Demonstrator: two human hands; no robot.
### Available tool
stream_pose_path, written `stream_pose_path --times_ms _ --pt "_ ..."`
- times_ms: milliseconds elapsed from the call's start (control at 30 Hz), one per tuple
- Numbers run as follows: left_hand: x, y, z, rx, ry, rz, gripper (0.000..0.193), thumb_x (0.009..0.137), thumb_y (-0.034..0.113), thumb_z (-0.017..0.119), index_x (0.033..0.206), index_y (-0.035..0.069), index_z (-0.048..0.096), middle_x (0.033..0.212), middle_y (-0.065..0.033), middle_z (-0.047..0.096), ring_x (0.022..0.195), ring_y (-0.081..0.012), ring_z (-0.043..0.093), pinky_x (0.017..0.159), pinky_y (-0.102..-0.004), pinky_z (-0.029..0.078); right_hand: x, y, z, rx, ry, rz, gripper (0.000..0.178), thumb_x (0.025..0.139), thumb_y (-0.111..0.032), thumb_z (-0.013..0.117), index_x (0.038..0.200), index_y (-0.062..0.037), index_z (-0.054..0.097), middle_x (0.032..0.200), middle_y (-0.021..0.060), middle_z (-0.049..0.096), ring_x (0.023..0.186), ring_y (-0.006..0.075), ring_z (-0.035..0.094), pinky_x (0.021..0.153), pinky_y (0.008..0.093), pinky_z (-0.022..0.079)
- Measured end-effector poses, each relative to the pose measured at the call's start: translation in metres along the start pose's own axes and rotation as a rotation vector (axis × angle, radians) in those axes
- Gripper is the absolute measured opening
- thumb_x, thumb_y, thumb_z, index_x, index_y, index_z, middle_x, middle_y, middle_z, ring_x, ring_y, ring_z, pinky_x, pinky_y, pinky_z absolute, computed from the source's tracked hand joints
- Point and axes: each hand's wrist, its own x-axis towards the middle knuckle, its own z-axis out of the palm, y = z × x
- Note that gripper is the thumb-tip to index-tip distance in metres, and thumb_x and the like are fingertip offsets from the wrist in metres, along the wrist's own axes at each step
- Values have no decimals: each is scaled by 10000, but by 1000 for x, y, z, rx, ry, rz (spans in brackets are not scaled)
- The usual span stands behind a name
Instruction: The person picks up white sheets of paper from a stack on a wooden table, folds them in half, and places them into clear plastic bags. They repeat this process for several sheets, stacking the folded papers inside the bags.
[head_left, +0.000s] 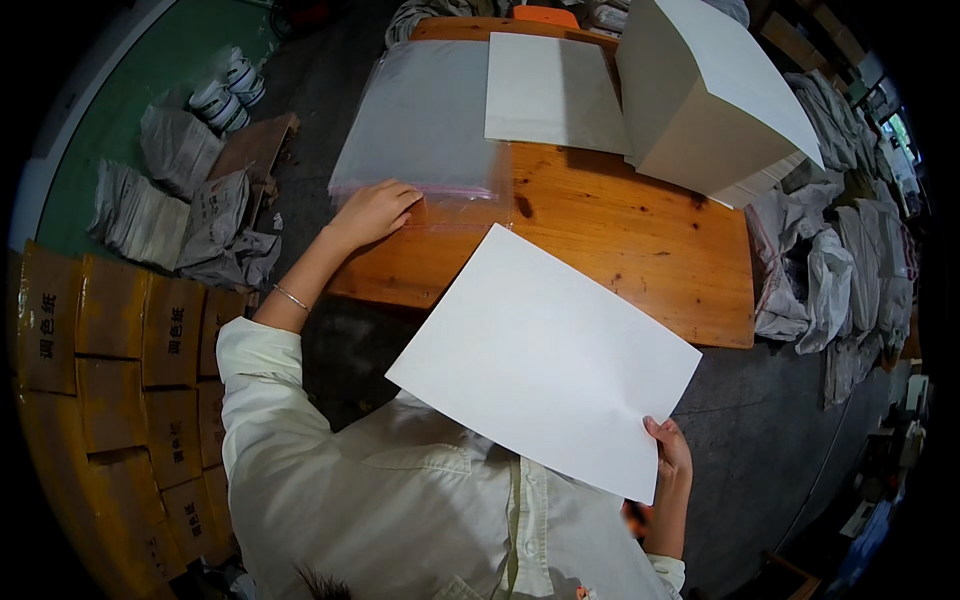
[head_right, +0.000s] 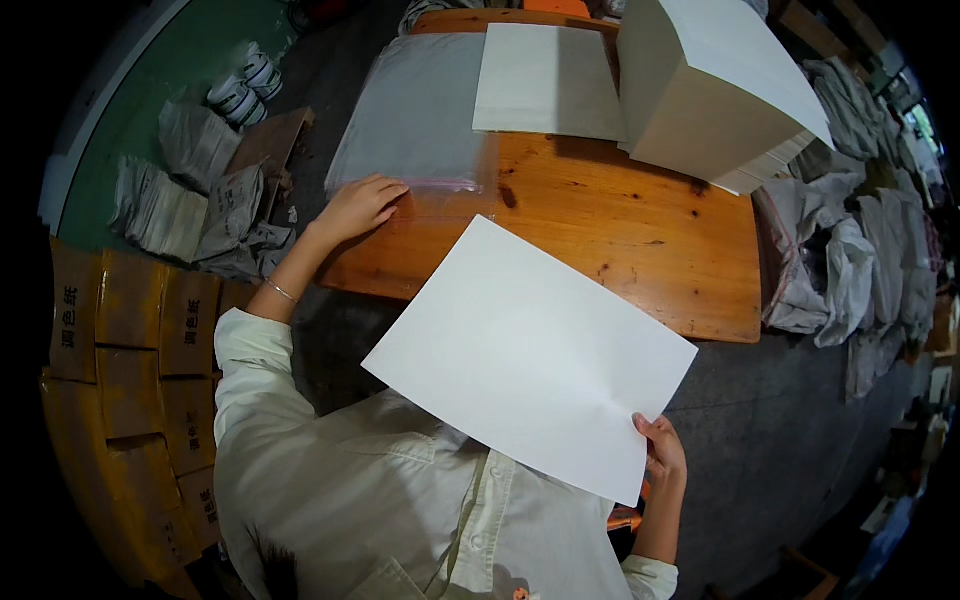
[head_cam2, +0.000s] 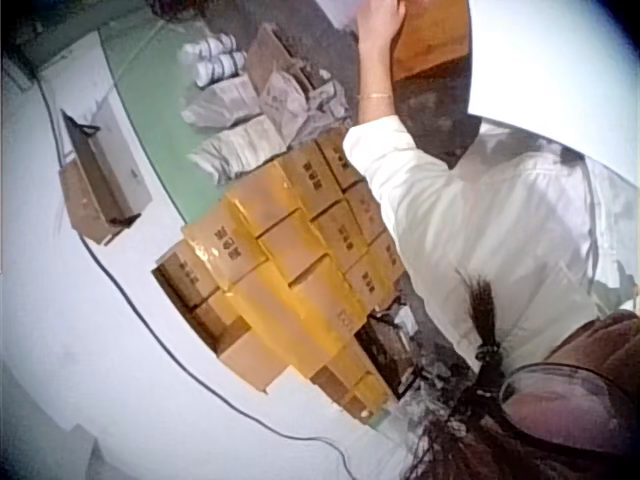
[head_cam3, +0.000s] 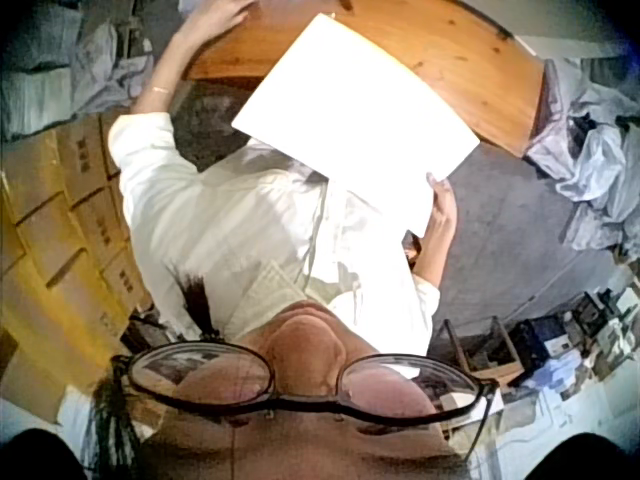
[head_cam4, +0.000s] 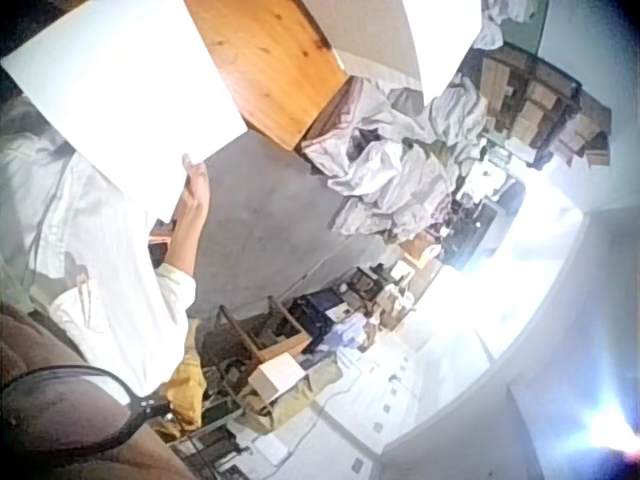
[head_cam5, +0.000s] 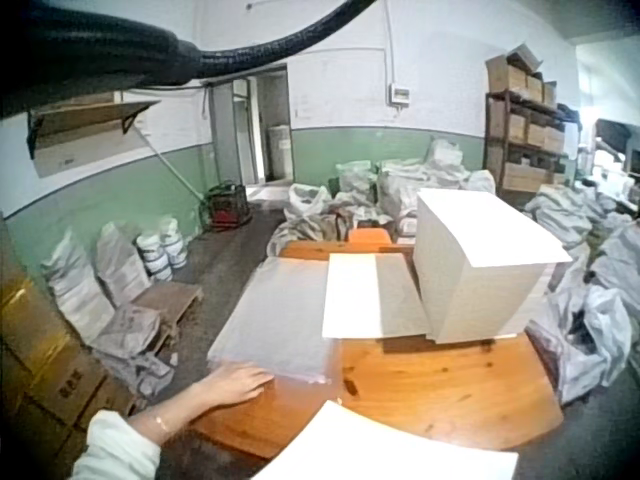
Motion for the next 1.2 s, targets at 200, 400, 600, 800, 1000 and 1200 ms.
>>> stream_pose_path --times_ms 200,400,600,800,1000,1200 --pt "7 19 -11 -47 36 6 280 787 133 623 1049 34 621 1091 -92 624 1006 -267 578 866 -352 473 -7 2 6 29 54 -4 169 824 -94 658 916 42 618 775 101 665 597 144 647 490 241 547" --pt "8 8 10 -29 3 47 256 787 97 595 1031 28 631 1081 -106 635 1014 -264 585 867 -357 473 -13 4 3 70 4 -4 186 830 -98 649 929 56 619 787 126 666 618 174 660 543 269 566" --pt "1 19 2 63 153 -73 257 759 30 563 1007 22 629 996 -117 648 918 -282 609 814 -376 487 -17 1 10 65 42 -21 175 826 -106 655 889 55 627 777 127 667 618 175 660 538 270 562" --pt "-15 -11 -31 4 296 -187 153 778 71 570 901 58 659 835 -127 643 809 -305 617 718 -386 501 -13 3 0 42 42 -23 159 825 -104 658 869 45 629 771 115 665 613 165 654 546 276 563" --pt "-22 -31 -139 -356 211 -514 138 835 119 589 826 -1 656 720 -37 654 656 -118 610 606 -265 472 -7 6 -1 66 -3 -29 163 829 -109 656 888 40 627 811 113 668 659 159 657 568 267 564" --pt "37 -73 -233 -188 191 -455 315 916 373 505 793 90 573 736 9 625 576 -84 616 435 -201 401 -1 -1 8 42 -49 -10 215 824 -108 663 966 45 609 846 108 667 692 157 659 593 263 564"
